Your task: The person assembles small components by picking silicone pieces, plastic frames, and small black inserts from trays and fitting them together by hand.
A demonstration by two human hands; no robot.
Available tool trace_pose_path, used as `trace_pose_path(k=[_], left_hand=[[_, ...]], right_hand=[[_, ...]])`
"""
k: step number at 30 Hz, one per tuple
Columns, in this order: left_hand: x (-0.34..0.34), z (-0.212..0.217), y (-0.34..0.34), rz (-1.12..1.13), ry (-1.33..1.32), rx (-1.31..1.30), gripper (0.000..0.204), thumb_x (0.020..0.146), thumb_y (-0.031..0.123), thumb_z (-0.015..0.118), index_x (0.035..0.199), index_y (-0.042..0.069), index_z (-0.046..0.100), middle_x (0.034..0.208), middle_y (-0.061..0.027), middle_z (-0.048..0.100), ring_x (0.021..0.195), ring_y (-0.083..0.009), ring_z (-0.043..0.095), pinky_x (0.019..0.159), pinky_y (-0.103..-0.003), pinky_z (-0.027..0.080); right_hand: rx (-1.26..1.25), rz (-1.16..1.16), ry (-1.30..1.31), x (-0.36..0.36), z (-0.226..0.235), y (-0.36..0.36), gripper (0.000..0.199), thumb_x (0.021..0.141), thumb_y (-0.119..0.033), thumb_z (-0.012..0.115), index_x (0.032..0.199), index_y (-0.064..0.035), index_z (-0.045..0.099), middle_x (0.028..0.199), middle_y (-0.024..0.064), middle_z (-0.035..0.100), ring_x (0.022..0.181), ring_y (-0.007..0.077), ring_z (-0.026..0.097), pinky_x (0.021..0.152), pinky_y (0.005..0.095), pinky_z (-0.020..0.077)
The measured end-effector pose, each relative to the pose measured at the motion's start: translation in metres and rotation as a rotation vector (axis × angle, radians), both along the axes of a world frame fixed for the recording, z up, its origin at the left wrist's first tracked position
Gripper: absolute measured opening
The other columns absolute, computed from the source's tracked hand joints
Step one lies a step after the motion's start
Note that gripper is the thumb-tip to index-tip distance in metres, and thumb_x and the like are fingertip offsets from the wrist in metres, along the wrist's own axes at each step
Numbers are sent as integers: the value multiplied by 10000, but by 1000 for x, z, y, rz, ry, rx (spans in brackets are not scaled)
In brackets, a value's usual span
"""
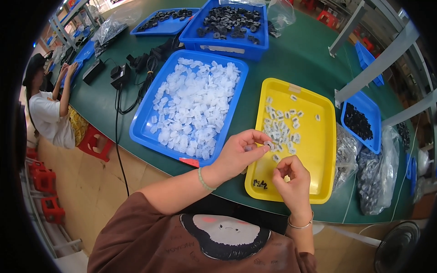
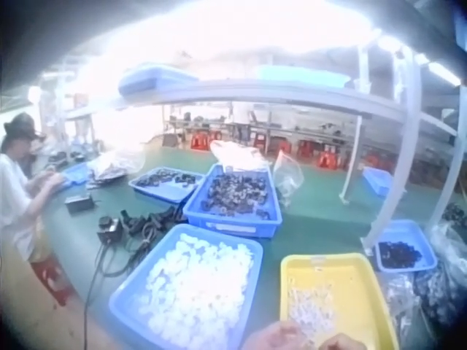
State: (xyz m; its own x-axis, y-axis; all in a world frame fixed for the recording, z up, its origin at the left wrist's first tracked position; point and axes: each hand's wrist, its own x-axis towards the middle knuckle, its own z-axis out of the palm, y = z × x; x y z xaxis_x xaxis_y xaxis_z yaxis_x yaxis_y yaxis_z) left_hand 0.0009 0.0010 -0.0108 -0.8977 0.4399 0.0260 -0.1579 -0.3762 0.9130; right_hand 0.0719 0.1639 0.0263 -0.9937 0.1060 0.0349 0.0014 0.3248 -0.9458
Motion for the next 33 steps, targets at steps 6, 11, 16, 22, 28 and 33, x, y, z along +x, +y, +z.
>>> trace_pose_path(k=[6, 11, 16, 22, 28, 33], left_hand=[[-1, 3, -2, -15, 18, -28, 177, 881, 84, 633, 1042, 15, 611, 922, 17, 626, 712, 7, 483, 656, -150, 415], [-2, -2, 1, 10, 1, 2, 178, 873, 90, 643, 1028, 9, 616, 896, 29, 607, 659, 5, 421, 606, -152, 385], [-2, 7, -4, -22, -173, 85, 174, 897, 97, 631, 1058, 41, 592, 930, 25, 619, 734, 3, 501, 616, -151, 407], [-2, 1, 1, 21, -74, 58, 168, 898, 90, 625, 1058, 46, 596, 898, 30, 609, 680, 13, 470, 531, -148, 350], [-2, 12, -3, 18, -232, 81, 184, 894, 76, 624, 1071, 38, 595, 885, 19, 608, 618, 12, 442, 493, -150, 295], [-2, 10, -2, 10, -240, 102, 178, 896, 65, 615, 1069, 36, 589, 870, 20, 608, 589, 10, 424, 482, -153, 282]], right_hand=[[-13, 33, 14, 1, -3, 2, 99, 812, 60, 663, 905, 41, 635, 832, 34, 614, 722, 84, 577, 653, 194, 464], [-43, 40, 87, -5, 8, -10, 75, 820, 69, 651, 889, 46, 638, 831, 44, 625, 730, 92, 592, 678, 185, 472], [-267, -29, -10, -7, 7, -15, 72, 852, 53, 636, 919, 48, 609, 893, 61, 627, 739, 84, 586, 686, 179, 467], [-358, -53, 91, -10, 8, -19, 93, 872, 58, 603, 917, 11, 537, 919, 83, 646, 774, 91, 610, 727, 207, 502], [-362, -15, 73, -14, 6, -17, 95, 884, 41, 596, 935, 4, 525, 904, 87, 648, 793, 99, 618, 744, 216, 506], [-358, 2, 27, -13, 4, -18, 161, 903, -5, 599, 1058, 37, 586, 900, 60, 649, 792, 102, 618, 733, 211, 497]])
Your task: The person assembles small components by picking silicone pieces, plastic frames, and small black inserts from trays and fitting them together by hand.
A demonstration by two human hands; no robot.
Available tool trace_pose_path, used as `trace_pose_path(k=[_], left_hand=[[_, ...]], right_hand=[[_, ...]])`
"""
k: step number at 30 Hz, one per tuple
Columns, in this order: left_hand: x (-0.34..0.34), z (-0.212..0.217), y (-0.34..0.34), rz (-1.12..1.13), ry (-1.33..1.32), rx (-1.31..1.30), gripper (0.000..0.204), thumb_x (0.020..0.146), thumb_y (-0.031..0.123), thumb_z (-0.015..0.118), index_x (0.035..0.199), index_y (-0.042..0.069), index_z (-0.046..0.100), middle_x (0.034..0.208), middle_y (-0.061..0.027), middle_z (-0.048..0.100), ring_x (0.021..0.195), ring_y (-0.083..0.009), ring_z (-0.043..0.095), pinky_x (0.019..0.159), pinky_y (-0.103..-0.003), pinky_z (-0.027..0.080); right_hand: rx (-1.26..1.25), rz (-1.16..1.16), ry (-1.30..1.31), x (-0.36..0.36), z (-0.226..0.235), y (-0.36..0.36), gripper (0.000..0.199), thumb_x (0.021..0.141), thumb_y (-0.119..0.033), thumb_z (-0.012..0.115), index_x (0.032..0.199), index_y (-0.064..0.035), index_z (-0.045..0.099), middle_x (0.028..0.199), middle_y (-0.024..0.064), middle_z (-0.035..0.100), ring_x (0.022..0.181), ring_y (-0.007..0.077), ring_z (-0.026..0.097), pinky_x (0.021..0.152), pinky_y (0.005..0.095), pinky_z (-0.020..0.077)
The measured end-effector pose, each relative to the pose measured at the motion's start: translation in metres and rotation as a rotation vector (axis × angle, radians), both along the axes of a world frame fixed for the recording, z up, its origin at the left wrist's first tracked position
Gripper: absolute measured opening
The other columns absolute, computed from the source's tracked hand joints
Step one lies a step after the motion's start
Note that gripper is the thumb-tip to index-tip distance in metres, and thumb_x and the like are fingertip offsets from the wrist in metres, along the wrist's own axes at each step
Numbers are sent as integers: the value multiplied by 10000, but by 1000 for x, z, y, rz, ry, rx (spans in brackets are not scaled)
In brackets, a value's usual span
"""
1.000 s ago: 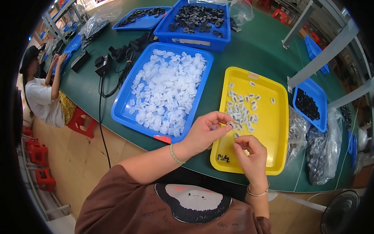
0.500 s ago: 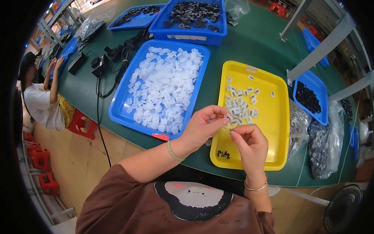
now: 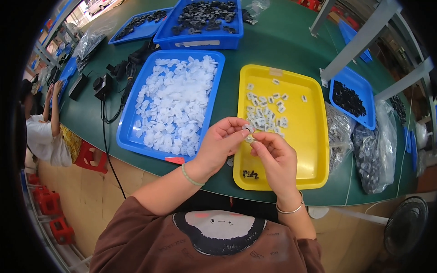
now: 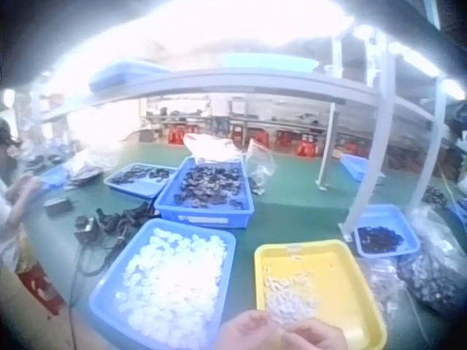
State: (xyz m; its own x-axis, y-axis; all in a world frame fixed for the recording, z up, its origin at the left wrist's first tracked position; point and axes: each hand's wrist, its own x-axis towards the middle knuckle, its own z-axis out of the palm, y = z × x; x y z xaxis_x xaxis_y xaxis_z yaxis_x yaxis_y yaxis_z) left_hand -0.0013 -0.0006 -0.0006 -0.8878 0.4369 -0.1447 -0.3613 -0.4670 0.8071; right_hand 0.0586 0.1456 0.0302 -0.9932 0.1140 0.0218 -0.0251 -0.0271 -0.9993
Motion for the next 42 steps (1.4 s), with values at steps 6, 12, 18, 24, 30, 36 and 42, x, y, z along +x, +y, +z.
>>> trace_pose_path(k=[6, 12, 18, 24, 30, 36, 42], left_hand=[[-1, -7, -2, -31, -42, 51, 182, 886, 93, 640, 1055, 42, 596, 844, 25, 608, 614, 7, 458, 495, -150, 309], [-1, -4, 0, 0, -17, 35, 156, 894, 78, 627, 1041, 40, 592, 831, 26, 606, 600, 6, 449, 491, -152, 308], [-2, -3, 1, 10, -24, 37, 140, 902, 31, 592, 1042, 35, 579, 907, -23, 650, 560, 1, 432, 473, -155, 312], [-2, -3, 0, 9, -26, 40, 134, 901, 25, 590, 1035, 27, 578, 903, -27, 650, 555, -1, 432, 470, -153, 312], [-1, -3, 0, 5, -3, 35, 143, 889, 70, 634, 1019, 36, 586, 816, 26, 603, 581, 5, 432, 483, -155, 303], [-1, -2, 0, 5, -1, 16, 143, 898, 25, 590, 1039, 27, 572, 866, -17, 638, 539, -4, 414, 466, -154, 308], [-1, -2, 1, 5, 8, 2, 148, 889, 67, 630, 1025, 30, 588, 803, 24, 597, 576, 1, 428, 482, -158, 302]], right_hand=[[-118, 2, -55, -2, -6, 3, 176, 908, -20, 598, 1072, 42, 603, 926, 70, 662, 810, 116, 631, 757, 225, 516], [-260, 21, -149, -3, -1, 7, 168, 916, -24, 582, 1066, 47, 605, 928, 94, 673, 817, 138, 648, 777, 256, 543], [-506, 3, -177, -7, -4, 9, 181, 918, -30, 583, 1075, 52, 619, 953, 108, 668, 834, 166, 656, 800, 280, 547], [-484, -9, -138, -7, -9, 10, 188, 891, -8, 614, 1070, 50, 621, 955, 110, 665, 837, 169, 655, 806, 284, 548], [-383, -46, -116, -7, -6, 8, 185, 874, 8, 629, 1055, 40, 615, 929, 107, 667, 829, 162, 657, 799, 277, 550], [-465, -31, -107, -7, -7, 5, 163, 885, 16, 603, 1044, 43, 618, 930, 104, 668, 826, 160, 658, 810, 275, 546], [-225, 16, -10, -9, -5, 7, 139, 890, 23, 583, 1021, 47, 621, 911, 91, 653, 846, 163, 660, 811, 269, 539]])
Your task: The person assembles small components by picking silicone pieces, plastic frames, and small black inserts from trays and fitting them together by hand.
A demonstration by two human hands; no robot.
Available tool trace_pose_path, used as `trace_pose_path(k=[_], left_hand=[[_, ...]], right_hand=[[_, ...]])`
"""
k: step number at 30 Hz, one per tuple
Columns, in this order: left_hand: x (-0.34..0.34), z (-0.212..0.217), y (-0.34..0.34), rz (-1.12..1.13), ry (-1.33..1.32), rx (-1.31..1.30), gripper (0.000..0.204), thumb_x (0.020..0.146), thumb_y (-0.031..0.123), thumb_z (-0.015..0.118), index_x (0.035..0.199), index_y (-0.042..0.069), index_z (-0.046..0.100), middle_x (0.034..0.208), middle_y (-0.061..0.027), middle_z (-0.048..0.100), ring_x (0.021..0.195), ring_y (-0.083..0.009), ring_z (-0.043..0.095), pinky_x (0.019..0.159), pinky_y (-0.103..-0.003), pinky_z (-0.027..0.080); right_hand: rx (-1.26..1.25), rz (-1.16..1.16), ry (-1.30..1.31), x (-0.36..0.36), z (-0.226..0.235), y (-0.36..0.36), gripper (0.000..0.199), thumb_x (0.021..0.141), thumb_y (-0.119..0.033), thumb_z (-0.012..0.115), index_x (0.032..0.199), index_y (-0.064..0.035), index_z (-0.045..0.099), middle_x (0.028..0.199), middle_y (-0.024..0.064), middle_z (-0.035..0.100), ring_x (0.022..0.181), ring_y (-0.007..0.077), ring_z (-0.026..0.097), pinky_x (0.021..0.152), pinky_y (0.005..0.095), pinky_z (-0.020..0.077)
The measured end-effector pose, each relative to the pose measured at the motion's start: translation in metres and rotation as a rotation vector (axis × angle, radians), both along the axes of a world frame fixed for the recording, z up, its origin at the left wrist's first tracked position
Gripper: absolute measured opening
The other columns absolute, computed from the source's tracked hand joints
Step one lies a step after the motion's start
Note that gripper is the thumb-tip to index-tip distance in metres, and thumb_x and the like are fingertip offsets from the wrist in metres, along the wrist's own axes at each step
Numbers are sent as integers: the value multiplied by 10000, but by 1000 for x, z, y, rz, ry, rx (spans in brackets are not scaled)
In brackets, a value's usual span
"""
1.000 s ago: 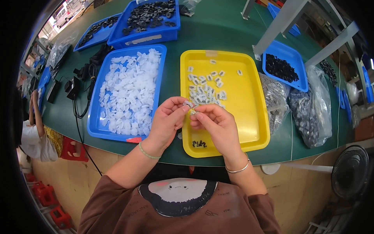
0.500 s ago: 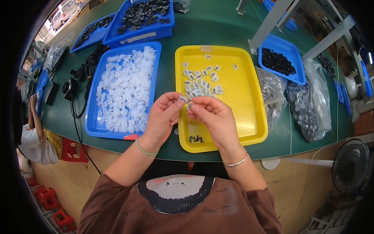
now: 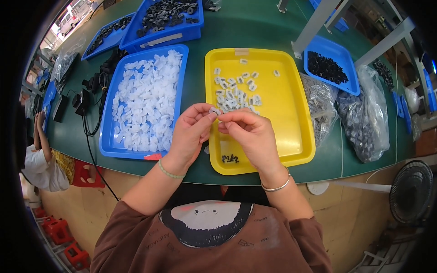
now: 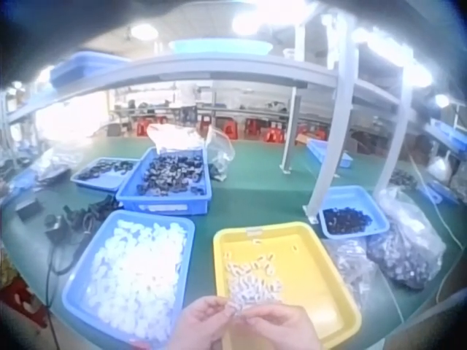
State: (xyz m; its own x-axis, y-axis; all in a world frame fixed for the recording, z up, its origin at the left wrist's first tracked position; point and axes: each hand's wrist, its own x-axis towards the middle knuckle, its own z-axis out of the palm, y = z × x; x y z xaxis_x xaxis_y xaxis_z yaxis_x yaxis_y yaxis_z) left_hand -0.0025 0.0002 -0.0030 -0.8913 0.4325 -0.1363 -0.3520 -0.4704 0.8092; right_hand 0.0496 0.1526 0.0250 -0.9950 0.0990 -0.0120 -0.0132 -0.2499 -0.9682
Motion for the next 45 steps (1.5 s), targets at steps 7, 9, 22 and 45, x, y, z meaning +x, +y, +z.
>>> trace_pose_path(k=[7, 9, 22, 45], left_hand=[[1, 2, 0, -7, 1, -1, 144, 886, 67, 631, 1020, 31, 592, 800, 22, 596, 574, 0, 430, 482, -156, 307], [1, 2, 0, 0, 4, -16, 149, 884, 71, 634, 1022, 32, 593, 798, 23, 595, 579, -1, 435, 484, -155, 311], [2, 2, -2, -36, 36, -37, 166, 880, 80, 644, 1031, 25, 602, 870, 0, 642, 646, 3, 491, 514, -145, 345], [3, 1, -2, -55, 1, -38, 190, 921, 135, 619, 1065, 20, 663, 673, 70, 523, 536, -6, 374, 476, -170, 291]], right_hand=[[13, 41, -84, 2, 3, 7, 140, 884, 10, 605, 1018, 37, 635, 902, 67, 650, 863, 135, 649, 805, 248, 527], [10, 58, -96, 3, 2, 5, 137, 881, 4, 615, 1013, 35, 632, 911, 65, 652, 869, 118, 638, 799, 235, 516], [-13, -74, -36, -3, 2, -5, 151, 860, 34, 633, 953, 1, 518, 888, 49, 612, 820, 104, 621, 765, 221, 514], [-8, -58, -123, -13, 6, 4, 166, 835, 0, 675, 953, 19, 559, 839, 69, 635, 768, 130, 636, 727, 234, 532]])
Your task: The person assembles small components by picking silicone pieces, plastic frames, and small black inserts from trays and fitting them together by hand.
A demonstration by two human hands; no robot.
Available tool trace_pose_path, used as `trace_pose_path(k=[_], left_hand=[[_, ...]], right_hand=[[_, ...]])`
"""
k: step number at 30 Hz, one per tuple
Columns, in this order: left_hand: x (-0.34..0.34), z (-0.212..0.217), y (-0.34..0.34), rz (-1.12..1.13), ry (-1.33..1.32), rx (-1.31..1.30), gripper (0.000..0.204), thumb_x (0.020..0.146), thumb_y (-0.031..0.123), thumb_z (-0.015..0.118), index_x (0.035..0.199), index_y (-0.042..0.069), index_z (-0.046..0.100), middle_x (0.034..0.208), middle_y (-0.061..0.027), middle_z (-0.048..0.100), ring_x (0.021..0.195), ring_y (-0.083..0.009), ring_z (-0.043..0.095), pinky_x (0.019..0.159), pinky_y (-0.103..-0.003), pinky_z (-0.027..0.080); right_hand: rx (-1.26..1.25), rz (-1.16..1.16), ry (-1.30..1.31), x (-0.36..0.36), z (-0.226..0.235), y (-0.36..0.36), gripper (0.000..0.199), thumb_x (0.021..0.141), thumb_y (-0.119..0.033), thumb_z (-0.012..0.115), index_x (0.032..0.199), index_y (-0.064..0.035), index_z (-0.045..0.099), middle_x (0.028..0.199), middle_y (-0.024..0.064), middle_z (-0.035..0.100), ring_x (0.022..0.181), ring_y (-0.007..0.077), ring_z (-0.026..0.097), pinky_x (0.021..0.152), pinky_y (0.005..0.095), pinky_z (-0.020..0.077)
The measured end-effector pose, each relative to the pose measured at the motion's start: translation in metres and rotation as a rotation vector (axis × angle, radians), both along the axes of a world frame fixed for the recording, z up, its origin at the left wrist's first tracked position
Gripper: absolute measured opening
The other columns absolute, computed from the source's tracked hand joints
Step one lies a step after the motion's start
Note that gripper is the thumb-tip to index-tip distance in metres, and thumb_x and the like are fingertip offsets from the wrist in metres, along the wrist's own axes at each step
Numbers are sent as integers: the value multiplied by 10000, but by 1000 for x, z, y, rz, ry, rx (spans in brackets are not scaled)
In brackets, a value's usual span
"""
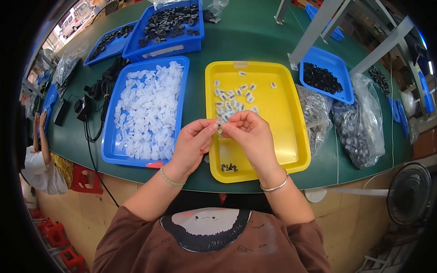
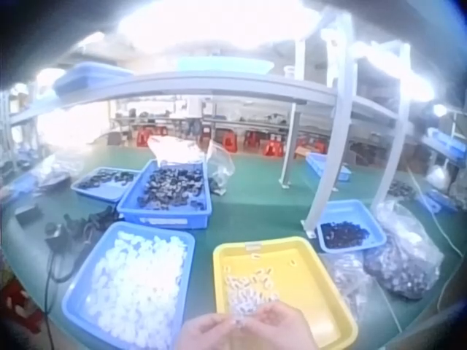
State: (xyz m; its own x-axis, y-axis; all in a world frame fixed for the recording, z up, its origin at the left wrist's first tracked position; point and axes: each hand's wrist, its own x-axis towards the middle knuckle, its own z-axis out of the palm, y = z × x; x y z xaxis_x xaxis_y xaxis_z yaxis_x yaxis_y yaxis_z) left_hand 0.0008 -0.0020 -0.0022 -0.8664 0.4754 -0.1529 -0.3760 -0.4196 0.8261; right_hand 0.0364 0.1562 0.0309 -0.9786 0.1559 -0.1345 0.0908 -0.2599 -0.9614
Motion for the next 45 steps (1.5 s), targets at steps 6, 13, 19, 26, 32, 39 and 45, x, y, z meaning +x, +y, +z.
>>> trace_pose_path(k=[6, 13, 19, 26, 32, 39, 45], left_hand=[[12, 14, 0, 129, 29, -70, 207, 946, 115, 569, 1125, 11, 571, 820, 24, 555, 550, -13, 396, 486, -179, 316], [35, 26, -56, -140, 1030, -992, 315, 841, -8, 605, 1140, -13, 505, 1001, -148, 534, 776, -255, 586, 648, -322, 481], [42, 14, -38, -205, 948, -1132, 388, 812, 30, 634, 1159, -9, 465, 994, -183, 467, 813, -389, 570, 664, -432, 499], [47, 2, -35, -232, 1084, -1255, 274, 816, 12, 584, 1053, -17, 451, 952, -185, 447, 700, -360, 575, 586, -408, 505], [52, 11, -43, -262, 1153, -1287, 192, 763, -45, 514, 937, -25, 438, 912, -191, 454, 617, -309, 594, 551, -382, 510], [21, 61, -47, -77, 851, -882, 130, 918, 47, 516, 1036, 4, 548, 884, -167, 611, 623, -291, 598, 585, -331, 492], [-3, 23, 1, -55, 340, -325, 172, 950, 63, 531, 1096, -19, 566, 917, -74, 658, 774, -94, 640, 618, -213, 478]], right_hand=[[227, -21, 33, -11, 0, 12, 140, 835, -21, 685, 927, 23, 589, 837, 53, 638, 750, 102, 614, 706, 216, 508], [694, 75, 51, 8, 16, 46, 100, 828, -38, 676, 910, 12, 646, 825, 43, 652, 736, 100, 590, 672, 234, 484], [886, 522, 24, 25, 12, 45, 127, 764, -7, 699, 879, 3, 648, 771, 53, 614, 683, 129, 581, 643, 247, 471], [1039, 712, 236, 23, 1, 37, 121, 735, -81, 700, 843, -42, 664, 784, 109, 625, 729, 289, 617, 659, 339, 493], [1270, 657, 279, 31, -5, 29, 81, 795, -108, 622, 810, -29, 616, 805, 127, 601, 756, 328, 601, 686, 385, 487], [1458, 653, 303, 32, -2, 28, 118, 808, -113, 580, 795, 4, 582, 816, 168, 596, 774, 348, 605, 708, 408, 490], [1452, 669, 234, 33, 1, 24, 113, 787, -103, 581, 795, 9, 577, 835, 175, 604, 790, 351, 614, 722, 414, 489]])
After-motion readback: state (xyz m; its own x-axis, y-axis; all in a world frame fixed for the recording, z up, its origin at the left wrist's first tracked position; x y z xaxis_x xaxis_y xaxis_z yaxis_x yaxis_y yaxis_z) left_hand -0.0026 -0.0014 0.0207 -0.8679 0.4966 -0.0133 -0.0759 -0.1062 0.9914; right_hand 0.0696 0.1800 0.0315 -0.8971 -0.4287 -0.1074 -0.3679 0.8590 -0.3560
